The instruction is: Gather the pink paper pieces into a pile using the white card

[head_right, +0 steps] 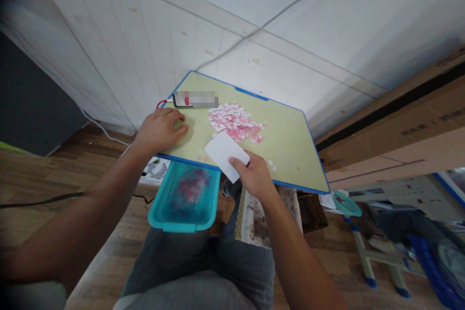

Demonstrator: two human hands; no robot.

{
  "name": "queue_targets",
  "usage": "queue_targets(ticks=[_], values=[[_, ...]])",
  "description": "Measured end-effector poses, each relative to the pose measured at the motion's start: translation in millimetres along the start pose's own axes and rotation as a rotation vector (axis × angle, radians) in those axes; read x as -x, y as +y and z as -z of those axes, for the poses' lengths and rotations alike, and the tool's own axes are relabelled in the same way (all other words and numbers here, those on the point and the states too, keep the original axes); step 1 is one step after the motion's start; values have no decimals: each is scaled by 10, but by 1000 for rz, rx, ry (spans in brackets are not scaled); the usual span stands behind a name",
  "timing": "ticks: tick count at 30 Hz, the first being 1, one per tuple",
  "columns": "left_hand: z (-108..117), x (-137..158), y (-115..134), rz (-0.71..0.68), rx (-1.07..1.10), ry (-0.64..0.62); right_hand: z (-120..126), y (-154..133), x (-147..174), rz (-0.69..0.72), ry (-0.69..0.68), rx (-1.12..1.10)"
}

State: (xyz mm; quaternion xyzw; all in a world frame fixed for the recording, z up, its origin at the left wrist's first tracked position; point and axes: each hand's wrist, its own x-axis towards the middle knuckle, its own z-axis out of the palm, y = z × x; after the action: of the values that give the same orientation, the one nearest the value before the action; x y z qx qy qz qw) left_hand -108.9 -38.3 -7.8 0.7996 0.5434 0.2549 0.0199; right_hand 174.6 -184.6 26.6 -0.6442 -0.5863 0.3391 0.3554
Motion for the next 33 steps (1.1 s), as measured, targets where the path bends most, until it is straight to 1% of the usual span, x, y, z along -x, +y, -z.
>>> queue_targets(ticks=[3,7,8,9,11,13,16,18,22,23,24,26,28,30,32,33], values=[[-7,0,-3,-1,3,5,-12,-3,-68,-9,-70,-13],[4,4,9,7,6,-2,37,-58,-29,-61,-304,-104],[10,5,14,14,6,-5,50,-68,-23,-75,-319,-124],[15,6,19,20,6,-9,59,-72,-25,-84,-299,-138],[23,6,26,27,7,-14,52,-68,-55,-81,-208,-146],[27,4,30,29,10,-14,15,-59,-109,-51,-143,-132],[25,1,28,28,13,-17,-56,-75,-179,22,-124,-95],[23,-2,24,27,11,-19,-78,-110,-196,59,-162,-79],[23,-6,17,11,-1,-14,-23,-195,-162,44,-396,-87],[24,-7,16,6,-4,-13,6,-209,-147,29,-423,-91],[26,-6,17,3,-7,-15,40,-217,-132,15,-418,-92],[29,-4,19,8,-15,-19,129,-211,-98,-4,-322,-97],[29,-1,20,13,-19,-19,259,-165,-56,-6,-159,-118],[26,1,18,8,-16,-13,435,-73,4,-9,53,-148],[20,-3,14,2,-7,-12,636,64,89,-46,298,-136],[16,-7,12,3,-3,-12,736,146,141,-71,400,-131]])
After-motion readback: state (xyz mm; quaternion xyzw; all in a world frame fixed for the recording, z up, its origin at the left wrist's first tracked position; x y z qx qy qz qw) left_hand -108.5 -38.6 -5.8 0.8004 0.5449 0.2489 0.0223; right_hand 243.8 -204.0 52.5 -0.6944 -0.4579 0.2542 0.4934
